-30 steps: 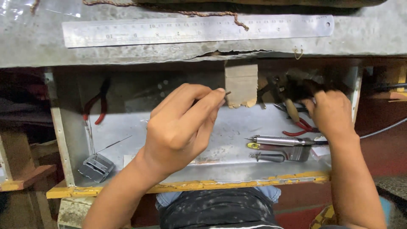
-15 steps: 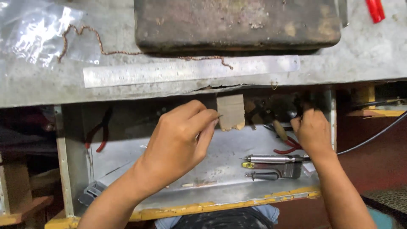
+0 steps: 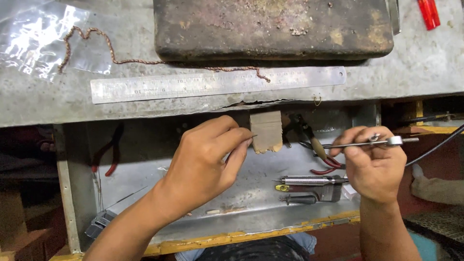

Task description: The person is using a jeweler's saw to cut a piece of metal at a jewelry workbench.

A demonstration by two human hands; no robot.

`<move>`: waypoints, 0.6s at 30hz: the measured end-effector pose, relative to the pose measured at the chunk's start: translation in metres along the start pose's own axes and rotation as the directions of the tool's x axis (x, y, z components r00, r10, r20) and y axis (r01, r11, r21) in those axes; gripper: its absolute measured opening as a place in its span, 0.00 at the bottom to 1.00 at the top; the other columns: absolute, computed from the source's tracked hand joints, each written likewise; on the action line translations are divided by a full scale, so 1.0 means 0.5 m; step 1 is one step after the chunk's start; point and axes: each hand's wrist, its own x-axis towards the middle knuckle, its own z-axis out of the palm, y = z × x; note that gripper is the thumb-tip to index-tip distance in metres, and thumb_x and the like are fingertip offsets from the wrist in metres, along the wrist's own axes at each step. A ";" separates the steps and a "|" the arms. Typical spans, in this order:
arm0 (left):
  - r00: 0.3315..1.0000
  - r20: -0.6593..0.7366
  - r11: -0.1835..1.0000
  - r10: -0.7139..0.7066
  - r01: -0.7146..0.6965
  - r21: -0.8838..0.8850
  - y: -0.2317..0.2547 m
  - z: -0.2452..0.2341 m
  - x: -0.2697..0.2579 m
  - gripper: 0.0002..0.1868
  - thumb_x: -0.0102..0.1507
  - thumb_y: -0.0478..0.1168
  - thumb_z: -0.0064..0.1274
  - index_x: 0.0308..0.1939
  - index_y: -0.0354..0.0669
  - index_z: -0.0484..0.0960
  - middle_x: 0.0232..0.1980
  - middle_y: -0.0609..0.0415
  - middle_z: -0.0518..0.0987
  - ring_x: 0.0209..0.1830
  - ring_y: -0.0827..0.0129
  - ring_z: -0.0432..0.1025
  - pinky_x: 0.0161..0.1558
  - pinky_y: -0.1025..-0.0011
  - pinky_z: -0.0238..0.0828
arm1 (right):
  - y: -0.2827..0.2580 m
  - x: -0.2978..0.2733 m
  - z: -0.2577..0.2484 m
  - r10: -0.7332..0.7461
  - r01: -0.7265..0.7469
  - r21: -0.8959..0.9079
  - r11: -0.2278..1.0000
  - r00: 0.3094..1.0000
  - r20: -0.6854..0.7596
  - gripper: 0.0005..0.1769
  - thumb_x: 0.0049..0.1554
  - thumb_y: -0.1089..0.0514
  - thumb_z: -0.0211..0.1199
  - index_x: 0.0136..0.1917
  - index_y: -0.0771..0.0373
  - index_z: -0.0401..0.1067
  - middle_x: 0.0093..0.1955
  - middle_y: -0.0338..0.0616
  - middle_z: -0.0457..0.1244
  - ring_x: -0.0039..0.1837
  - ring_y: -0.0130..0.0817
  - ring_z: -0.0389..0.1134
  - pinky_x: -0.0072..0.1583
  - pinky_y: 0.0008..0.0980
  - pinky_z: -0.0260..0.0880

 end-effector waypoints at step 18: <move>0.999 0.002 0.994 0.049 -0.048 -0.101 -0.022 0.003 0.006 0.03 0.64 0.22 0.52 0.39 0.29 0.77 0.34 0.46 0.72 0.30 0.55 0.66 0.35 0.62 0.65 | -0.090 0.094 0.257 -0.110 0.205 -0.344 0.916 0.955 0.276 0.11 0.58 0.70 0.63 0.50 0.74 0.63 0.44 0.59 0.63 0.50 0.51 0.76 0.48 0.35 0.86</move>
